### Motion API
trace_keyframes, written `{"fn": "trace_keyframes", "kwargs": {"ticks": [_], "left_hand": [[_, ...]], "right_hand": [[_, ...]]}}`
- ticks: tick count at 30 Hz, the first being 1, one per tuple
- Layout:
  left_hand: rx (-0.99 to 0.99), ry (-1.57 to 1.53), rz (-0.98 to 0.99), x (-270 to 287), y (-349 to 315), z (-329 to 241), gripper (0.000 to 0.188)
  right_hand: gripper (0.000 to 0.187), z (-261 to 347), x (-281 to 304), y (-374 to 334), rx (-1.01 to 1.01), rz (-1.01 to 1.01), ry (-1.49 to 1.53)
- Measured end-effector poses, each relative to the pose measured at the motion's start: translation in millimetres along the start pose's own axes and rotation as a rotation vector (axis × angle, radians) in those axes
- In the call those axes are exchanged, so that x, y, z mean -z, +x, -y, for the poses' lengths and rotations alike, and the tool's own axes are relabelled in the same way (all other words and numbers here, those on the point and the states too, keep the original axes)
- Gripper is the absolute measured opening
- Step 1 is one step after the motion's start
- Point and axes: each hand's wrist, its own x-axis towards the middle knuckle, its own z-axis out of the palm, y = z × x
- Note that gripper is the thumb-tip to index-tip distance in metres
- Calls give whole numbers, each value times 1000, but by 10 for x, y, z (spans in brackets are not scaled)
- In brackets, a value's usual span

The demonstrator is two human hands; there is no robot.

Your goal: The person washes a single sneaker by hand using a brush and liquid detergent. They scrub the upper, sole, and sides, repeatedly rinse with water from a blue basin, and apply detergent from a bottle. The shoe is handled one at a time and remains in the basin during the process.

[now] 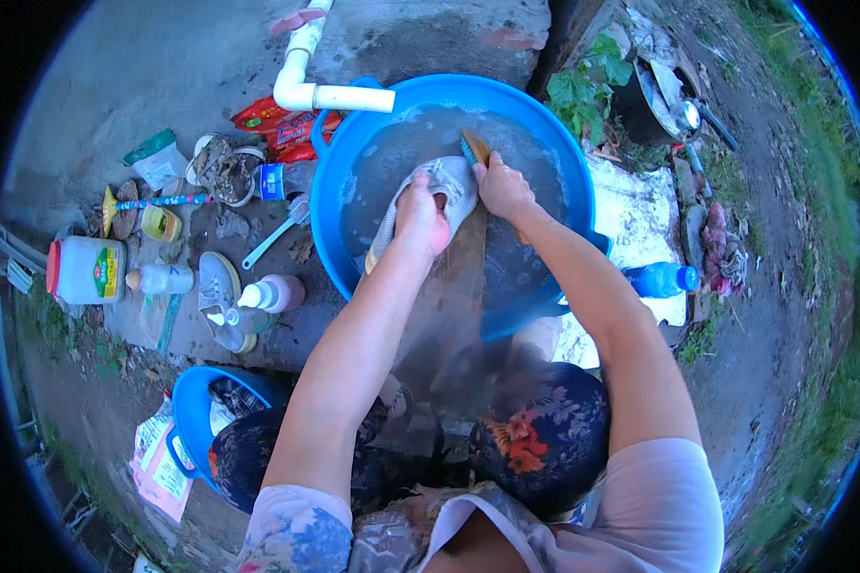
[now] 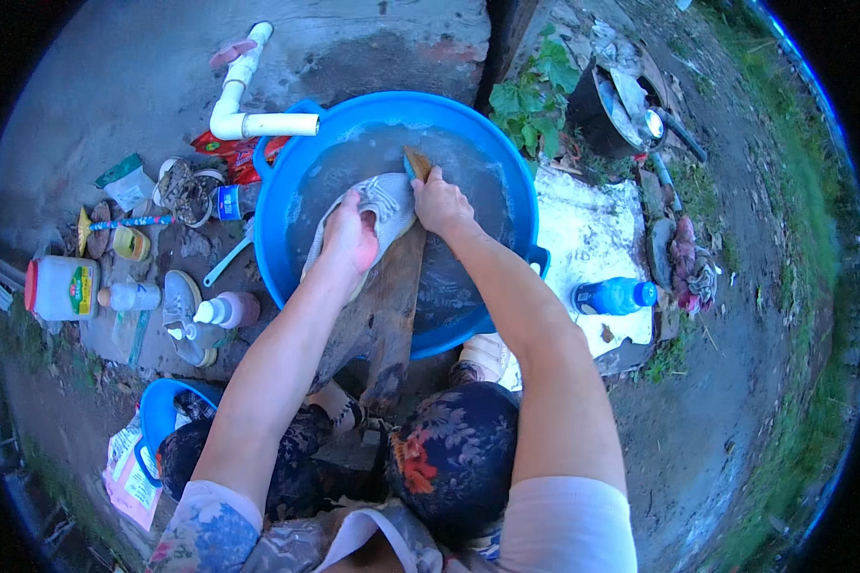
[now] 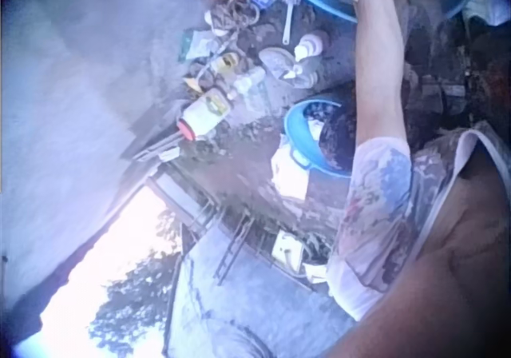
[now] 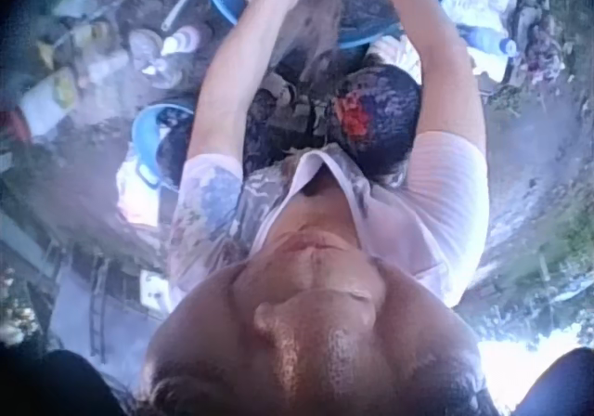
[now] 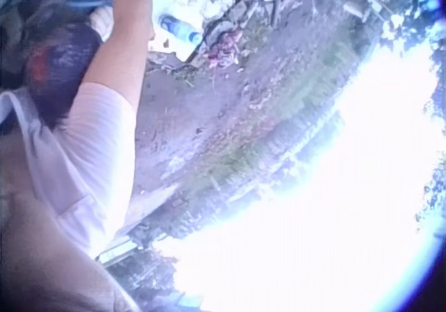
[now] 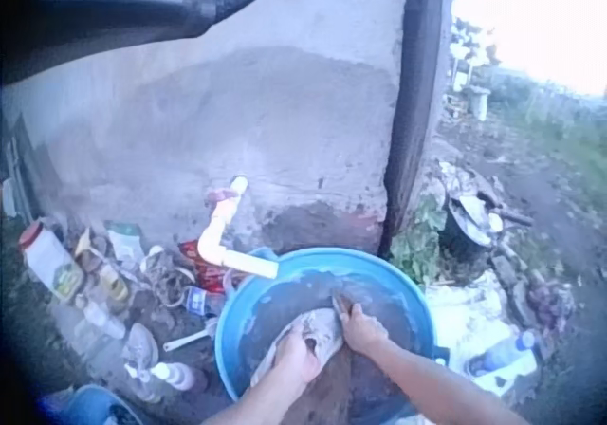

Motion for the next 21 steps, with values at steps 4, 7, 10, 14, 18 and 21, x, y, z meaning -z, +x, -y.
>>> {"fn": "trace_keyframes", "kwargs": {"ticks": [4,7,10,14,18,21], "left_hand": [[70,-178,24,204,114,-138,34],[-8,-132,-17,242,138,-99,34],[-53,-39,-1,184,111,-101,34],[22,-35,44,34,117,33,33],[-11,-77,-5,275,230,-100,29],[-5,-78,39,244,231,-90,25]], "right_hand": [[59,241,173,-829,174,174,-21],[59,197,183,-969,210,179,48],[57,183,30,-366,152,102,40],[57,-42,-6,9,11,-11,40],[58,396,247,-905,272,154,-30],[50,305,228,-671,217,89,-3]]}}
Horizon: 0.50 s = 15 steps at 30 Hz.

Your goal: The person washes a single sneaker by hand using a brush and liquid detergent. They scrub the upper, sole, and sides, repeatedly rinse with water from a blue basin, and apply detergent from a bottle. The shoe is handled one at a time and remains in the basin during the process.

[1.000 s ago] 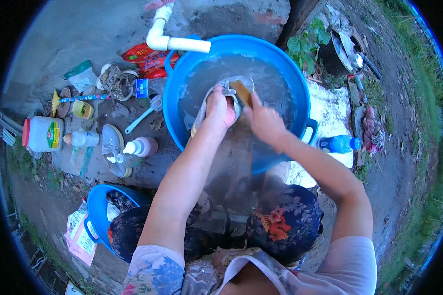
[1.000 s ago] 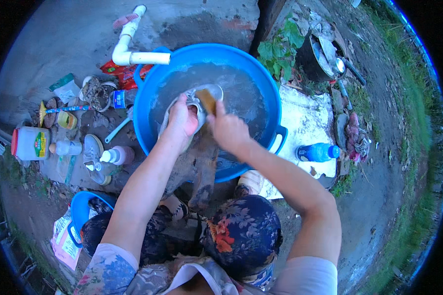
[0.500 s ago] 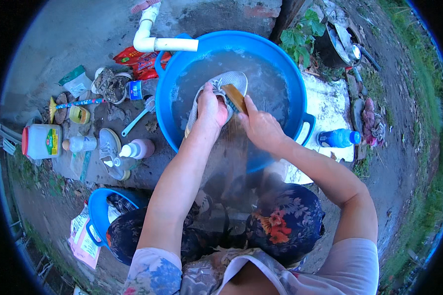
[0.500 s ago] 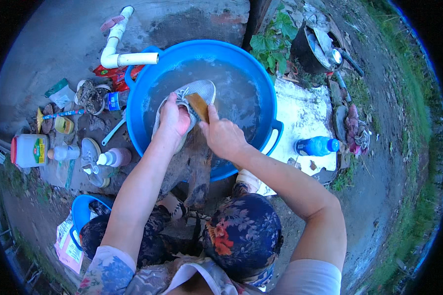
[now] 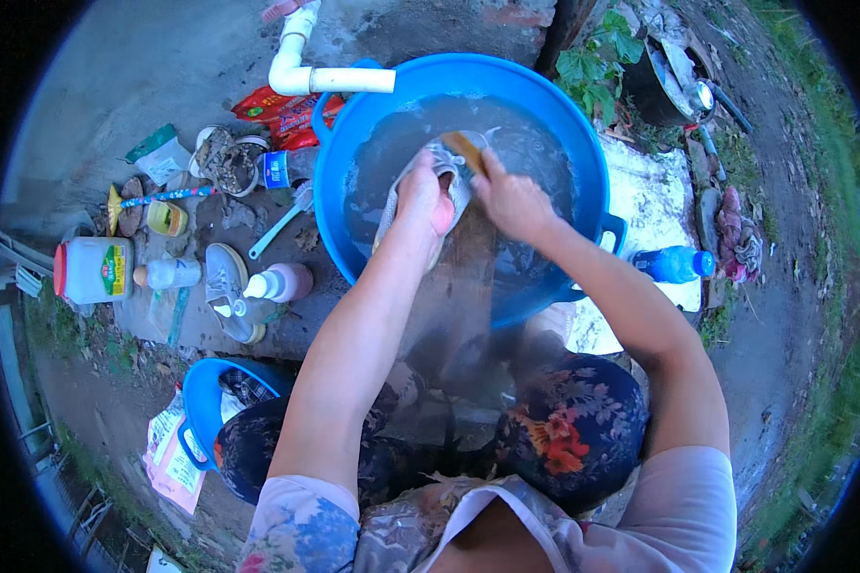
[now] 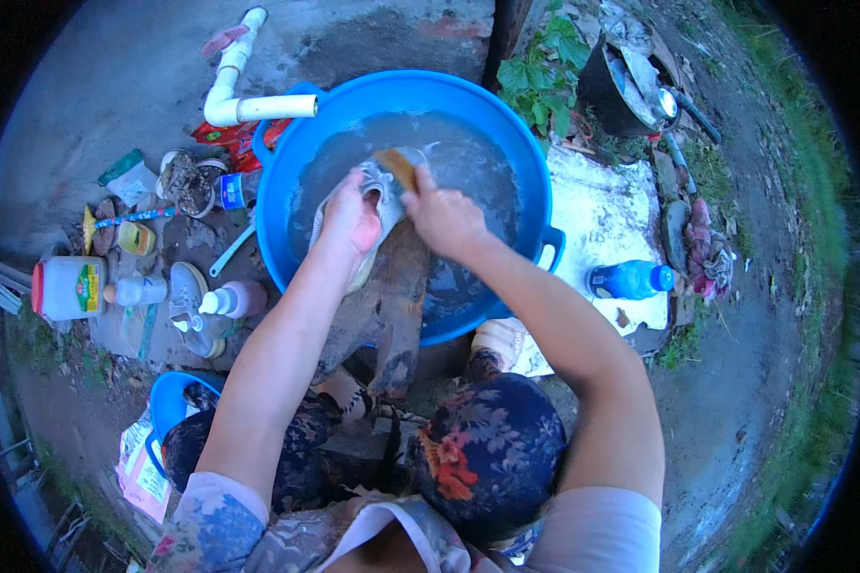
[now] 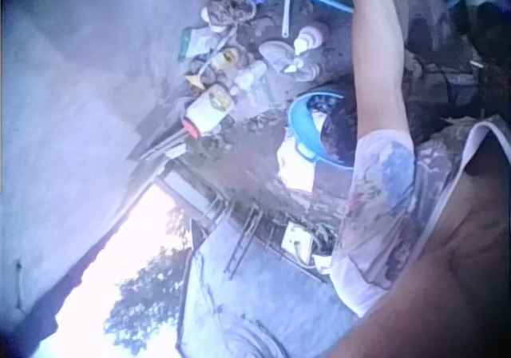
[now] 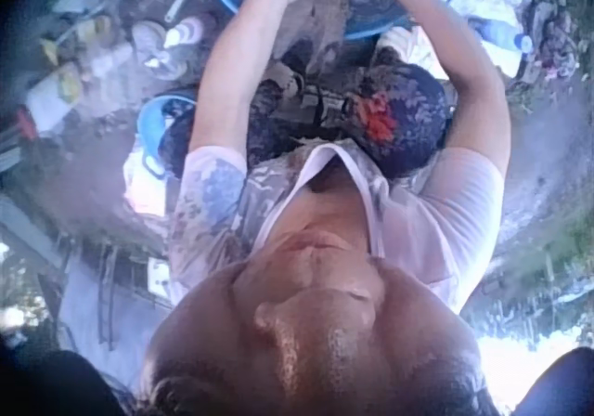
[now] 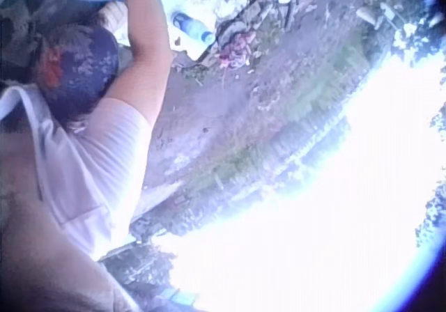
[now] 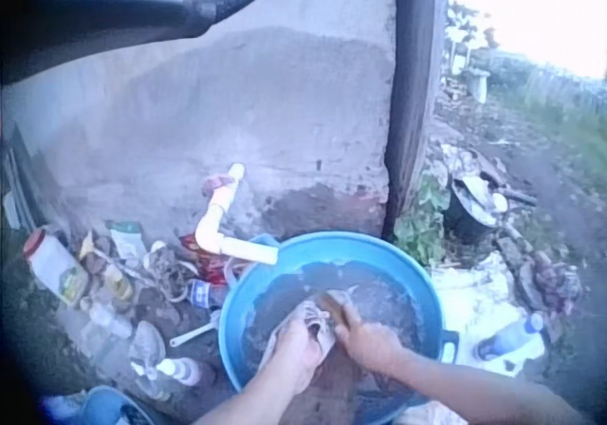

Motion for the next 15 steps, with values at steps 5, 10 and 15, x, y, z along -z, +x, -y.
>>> {"fn": "trace_keyframes", "kwargs": {"ticks": [5,10,15], "left_hand": [[-192,584,105,-141,-174,19,41],[-482,1460,264,134,-182,-255,51],[-648,1690,394,604,-26,-162,43]], "right_hand": [[44,-322,126,658,-4,-191,102],[49,-109,118,446,-8,-254,245],[55,370,-201,-99,317,-338,-66]]}}
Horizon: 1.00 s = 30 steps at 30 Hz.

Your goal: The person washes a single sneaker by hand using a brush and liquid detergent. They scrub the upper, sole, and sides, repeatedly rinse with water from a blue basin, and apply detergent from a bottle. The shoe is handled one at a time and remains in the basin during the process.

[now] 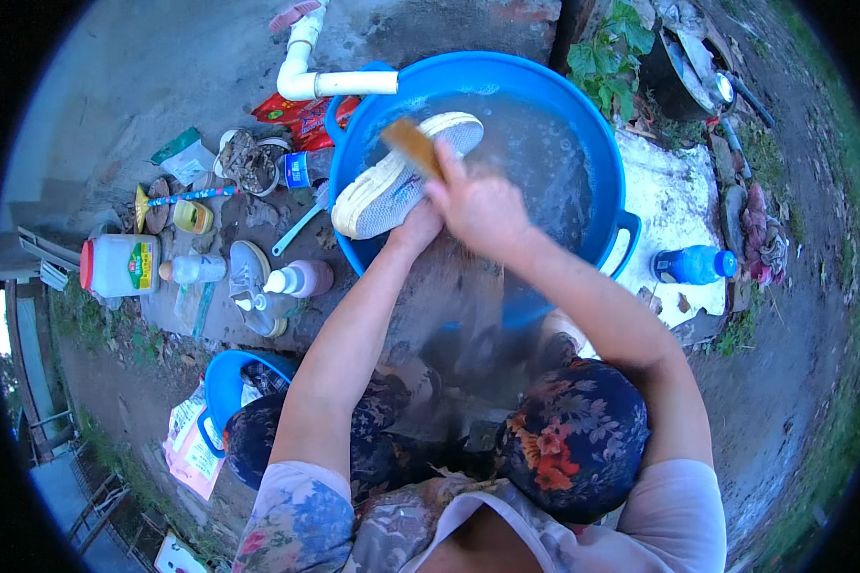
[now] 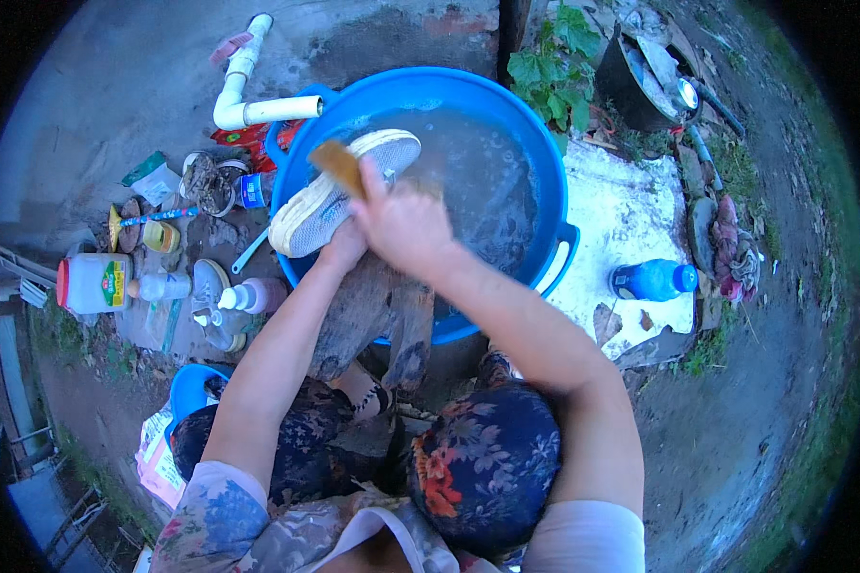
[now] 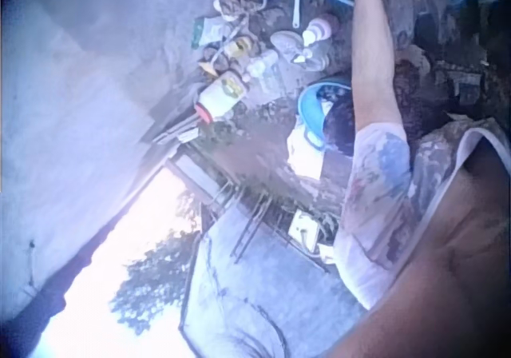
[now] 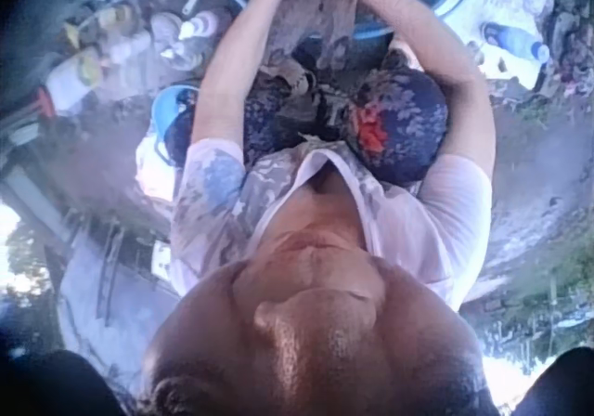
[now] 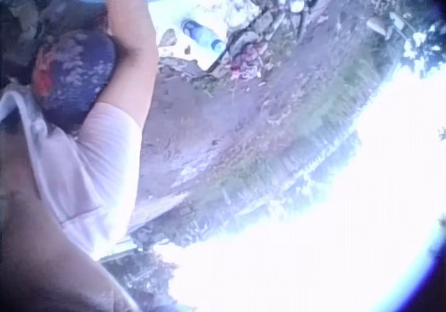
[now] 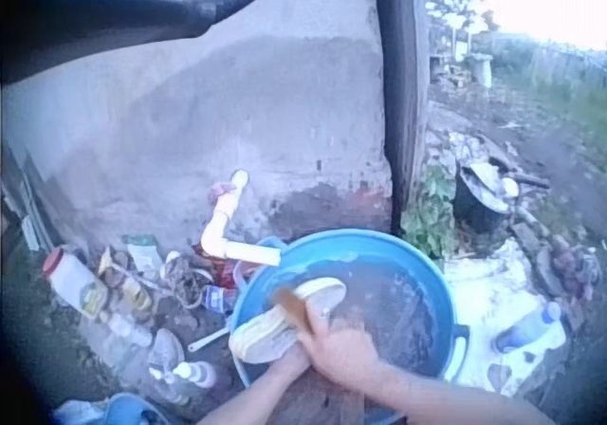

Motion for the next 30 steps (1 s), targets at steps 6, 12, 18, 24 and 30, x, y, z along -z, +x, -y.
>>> {"fn": "trace_keyframes", "kwargs": {"ticks": [6,12,18,24,30], "left_hand": [[-101,-63,-161,-145,158,145,44],[194,-532,-100,-81,81,-46,48],[252,-785,-134,-61,117,-136,48],[167,-918,-157,-140,175,29,49],[-82,-295,-84,-152,103,161,51]], "right_hand": [[52,-202,217,276,-138,125,37],[54,-334,27,285,-341,82,229],[54,-839,-347,263,-606,214,330],[48,-662,-203,258,-585,50,505],[52,17,88,-2,-39,27,-26]]}}
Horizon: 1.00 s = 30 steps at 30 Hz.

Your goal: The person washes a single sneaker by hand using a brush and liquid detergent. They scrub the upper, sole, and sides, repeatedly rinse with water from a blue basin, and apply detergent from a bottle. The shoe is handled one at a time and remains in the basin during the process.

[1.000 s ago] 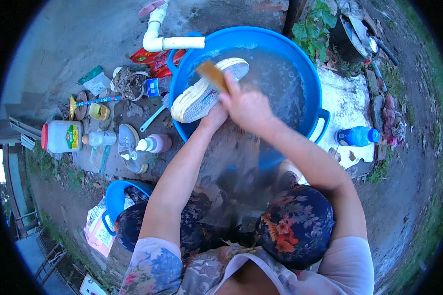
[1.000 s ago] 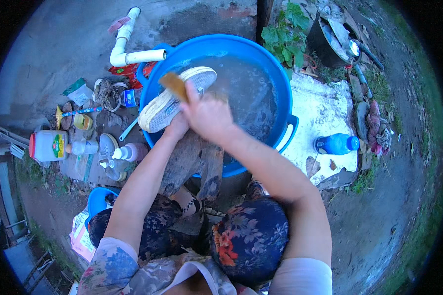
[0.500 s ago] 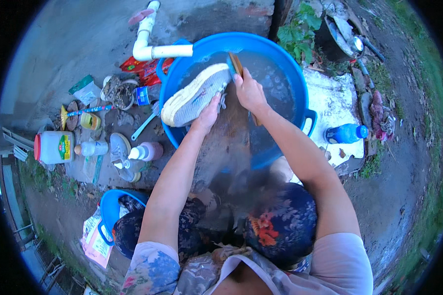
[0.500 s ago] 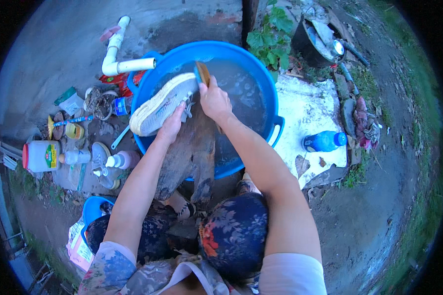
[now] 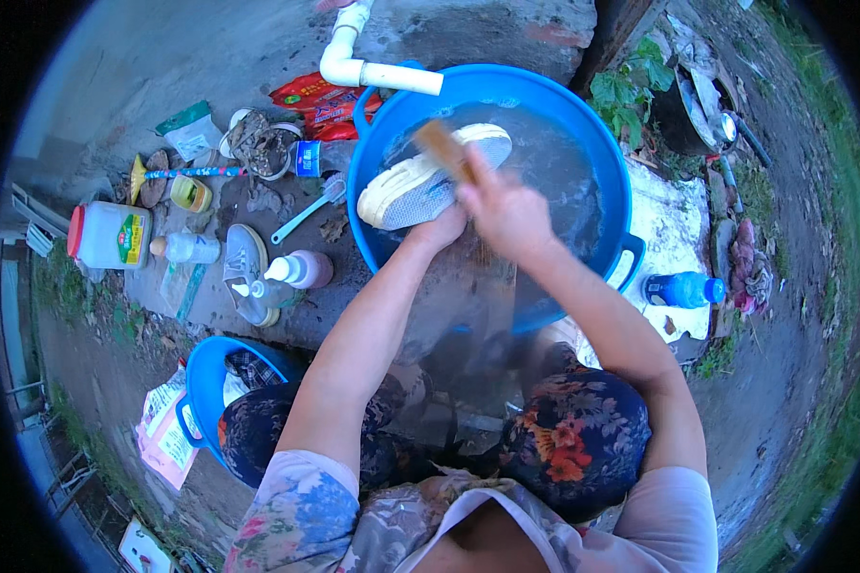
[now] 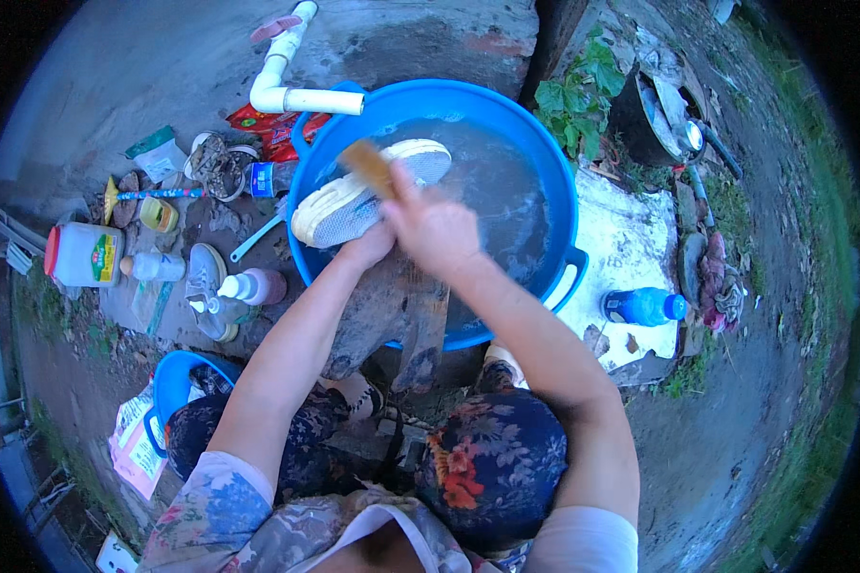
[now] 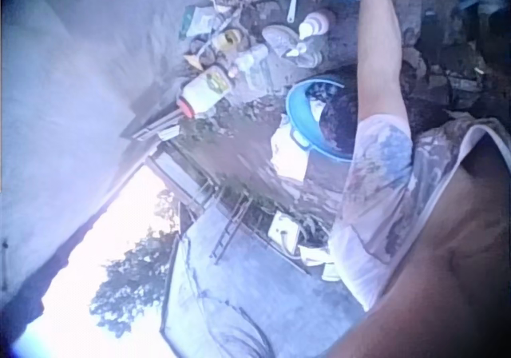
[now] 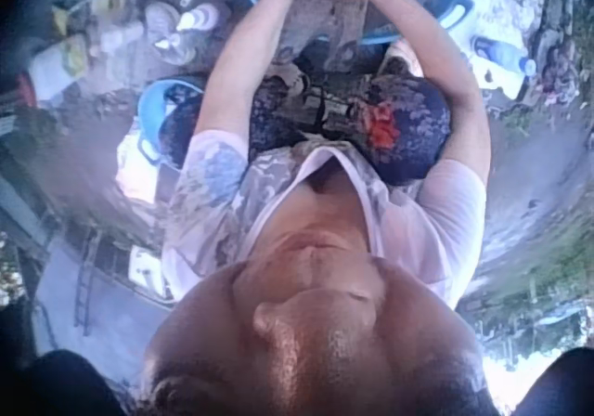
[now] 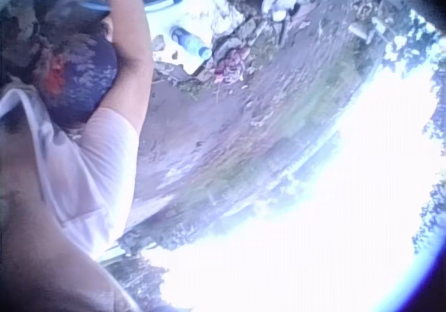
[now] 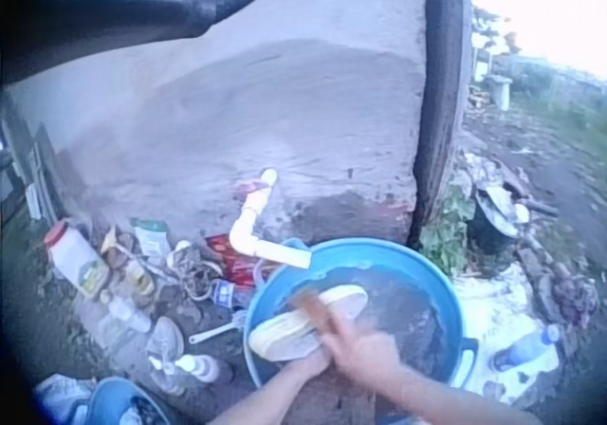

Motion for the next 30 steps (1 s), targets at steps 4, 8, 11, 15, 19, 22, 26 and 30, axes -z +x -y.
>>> {"fn": "trace_keyframes", "kwargs": {"ticks": [4,8,11,15,19,22,26,30], "left_hand": [[23,177,-80,-58,32,-256,47],[34,23,-130,-20,8,-107,46],[41,74,-124,-28,31,-93,45],[162,-891,-115,-101,43,-307,53],[343,-1165,-143,42,10,-569,66],[363,-1281,-142,64,20,-488,60],[348,-1323,-151,5,86,-548,61],[439,-1336,-232,136,53,-472,56]], "right_hand": [[54,-557,-63,228,-262,26,94],[52,-114,-269,-22,-27,-65,154],[53,-410,-208,254,-298,-30,244],[51,-816,-362,376,-418,-76,243],[46,-211,-293,-11,-187,-166,295],[47,-195,-271,109,-137,-80,210],[50,-190,-235,334,-323,-34,253],[49,-56,-423,-11,19,-249,70]]}}
